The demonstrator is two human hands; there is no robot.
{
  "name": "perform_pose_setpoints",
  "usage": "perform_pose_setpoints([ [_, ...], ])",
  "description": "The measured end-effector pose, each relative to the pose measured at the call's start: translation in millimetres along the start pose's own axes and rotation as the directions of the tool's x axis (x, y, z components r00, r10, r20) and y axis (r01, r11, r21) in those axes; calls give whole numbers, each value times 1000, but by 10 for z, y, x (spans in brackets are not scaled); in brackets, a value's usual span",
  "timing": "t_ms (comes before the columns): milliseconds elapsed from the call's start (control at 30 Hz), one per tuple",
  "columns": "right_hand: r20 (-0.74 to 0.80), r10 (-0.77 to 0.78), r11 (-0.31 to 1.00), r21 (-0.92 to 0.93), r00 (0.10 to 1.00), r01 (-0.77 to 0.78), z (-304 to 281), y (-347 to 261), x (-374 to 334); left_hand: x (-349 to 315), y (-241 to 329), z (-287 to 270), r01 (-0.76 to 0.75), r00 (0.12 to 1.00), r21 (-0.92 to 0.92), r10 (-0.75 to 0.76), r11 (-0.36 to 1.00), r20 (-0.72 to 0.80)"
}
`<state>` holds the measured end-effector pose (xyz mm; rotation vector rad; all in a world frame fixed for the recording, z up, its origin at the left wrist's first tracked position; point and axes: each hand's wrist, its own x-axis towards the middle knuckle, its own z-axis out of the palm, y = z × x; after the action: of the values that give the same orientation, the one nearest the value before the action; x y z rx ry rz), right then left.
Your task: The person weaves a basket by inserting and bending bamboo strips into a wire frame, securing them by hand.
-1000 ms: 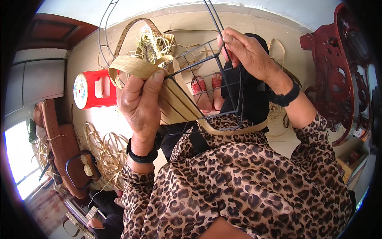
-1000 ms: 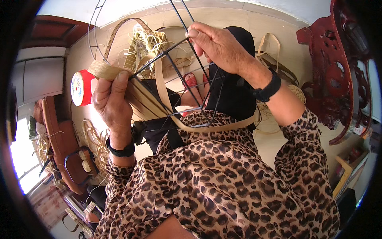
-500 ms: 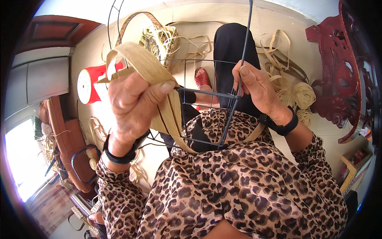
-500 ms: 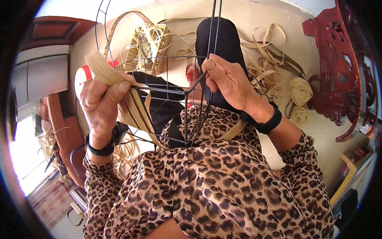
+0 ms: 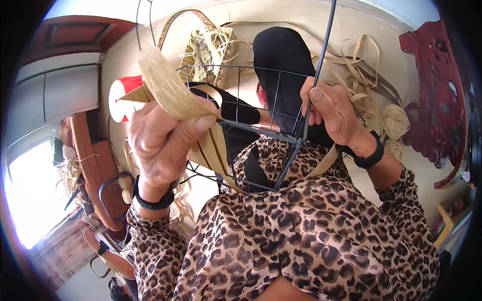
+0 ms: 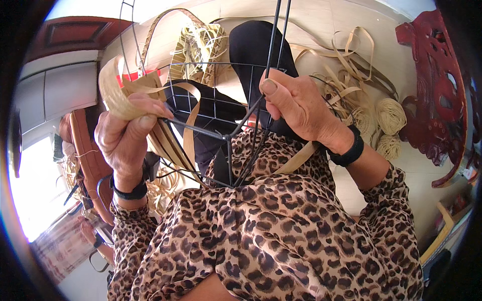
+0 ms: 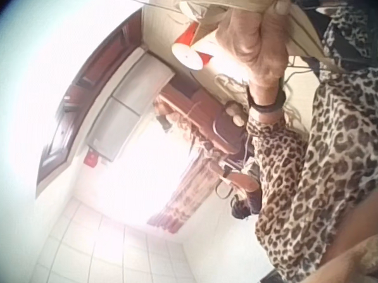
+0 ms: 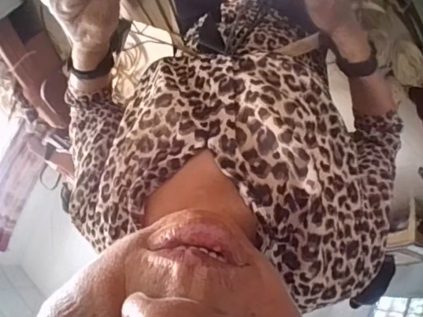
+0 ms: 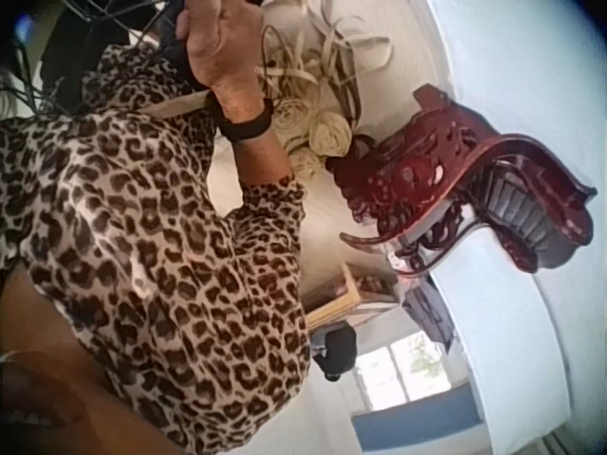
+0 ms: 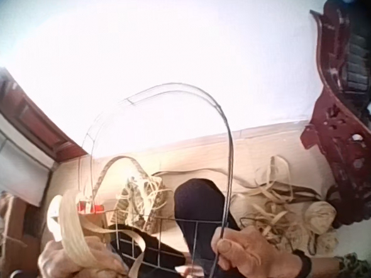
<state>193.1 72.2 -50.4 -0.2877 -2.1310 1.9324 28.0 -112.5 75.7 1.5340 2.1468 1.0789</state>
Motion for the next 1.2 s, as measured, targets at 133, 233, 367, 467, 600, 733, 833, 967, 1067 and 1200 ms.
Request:
perform_pose_setpoints([
  [133, 21, -53, 997, 50, 998, 52, 89, 32, 87, -41, 110, -61, -25, 1000, 88, 23, 996, 19],
  [233, 14, -55, 998, 42, 998, 54, 135, -13, 174, -113, 58, -51, 114, 989, 19, -112, 993, -93],
  [367, 57, 1, 998, 60, 998, -4, 42, 24, 275, -98, -94, 29, 6, 994, 18, -4, 1000, -107],
  [467, 38, -47, 892, -449, 998, 59, -191, -250, 325, -89, -130, 97, 58, 994, 10, -57, 998, -96],
  [600, 109, -188, 752, -624, 976, 215, -530, -666, 579, -69, -118, 163, 7, 998, 33, -5, 999, -66],
  [733, 566, -348, 629, -450, 748, 634, -304, -698, 1095, 9, -97, 179, -74, 997, 81, 76, 994, -24],
  [833, 766, -138, 630, -421, 628, 652, 16, -696, 1370, 84, -150, 258, -205, 978, 11, 205, 979, -42],
  [967, 971, 29, 773, -173, 237, 611, 359, -593, 1484, 160, -170, 345, -349, 935, -29, 346, 937, -77],
  [1067, 983, 147, 777, -185, 112, 602, 517, -424, 1583, 181, -215, 395, -311, 949, -34, 309, 950, -52],
  [1200, 959, 277, 729, -248, 56, 637, 610, -336, 1649, 256, -191, 425, -366, 929, -69, 361, 928, -79],
])
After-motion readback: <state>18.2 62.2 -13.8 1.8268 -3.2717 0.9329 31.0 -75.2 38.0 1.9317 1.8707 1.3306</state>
